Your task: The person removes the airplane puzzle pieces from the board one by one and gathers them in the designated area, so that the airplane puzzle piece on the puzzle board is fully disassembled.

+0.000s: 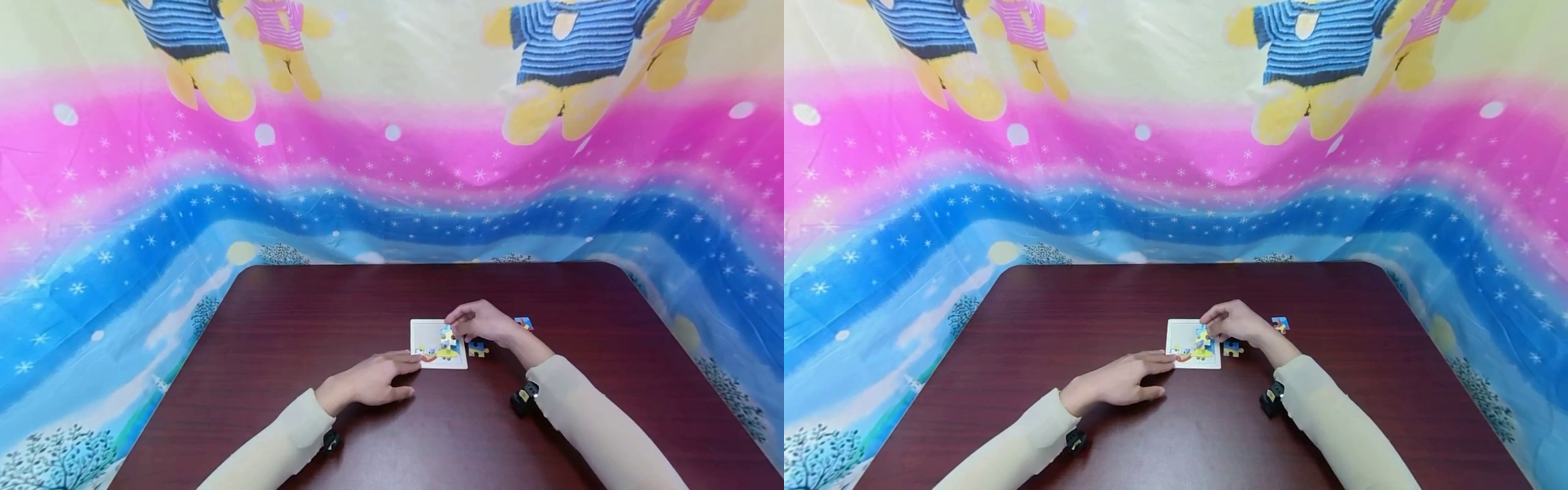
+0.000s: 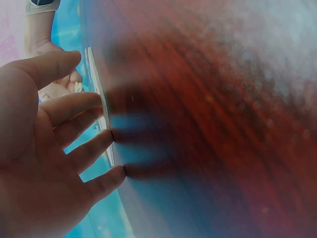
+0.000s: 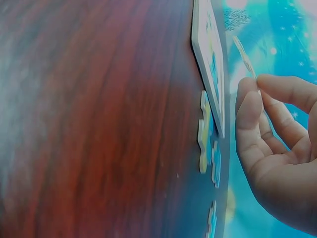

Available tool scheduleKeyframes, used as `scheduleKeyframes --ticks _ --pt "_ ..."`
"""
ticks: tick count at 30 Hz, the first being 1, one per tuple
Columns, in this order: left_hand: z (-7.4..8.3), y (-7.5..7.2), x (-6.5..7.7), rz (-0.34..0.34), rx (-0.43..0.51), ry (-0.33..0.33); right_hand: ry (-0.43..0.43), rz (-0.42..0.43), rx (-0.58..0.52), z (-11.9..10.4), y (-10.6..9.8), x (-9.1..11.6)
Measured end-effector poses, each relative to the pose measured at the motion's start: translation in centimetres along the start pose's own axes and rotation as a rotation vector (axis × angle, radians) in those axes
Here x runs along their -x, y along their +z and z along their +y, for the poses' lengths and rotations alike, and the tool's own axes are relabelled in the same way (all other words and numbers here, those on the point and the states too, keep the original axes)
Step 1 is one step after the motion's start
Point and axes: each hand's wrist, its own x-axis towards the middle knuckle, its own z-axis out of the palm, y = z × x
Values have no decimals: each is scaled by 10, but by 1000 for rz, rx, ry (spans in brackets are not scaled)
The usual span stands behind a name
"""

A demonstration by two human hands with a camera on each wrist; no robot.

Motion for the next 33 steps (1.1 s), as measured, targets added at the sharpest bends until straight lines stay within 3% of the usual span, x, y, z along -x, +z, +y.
scheduleKeyframes --ticks 15,33 --pt "-1 2 0 11 -7 5 13 3 -9 5 -24 23" --pt "-2 2 1 24 -10 29 63 33 13 34 -57 46"
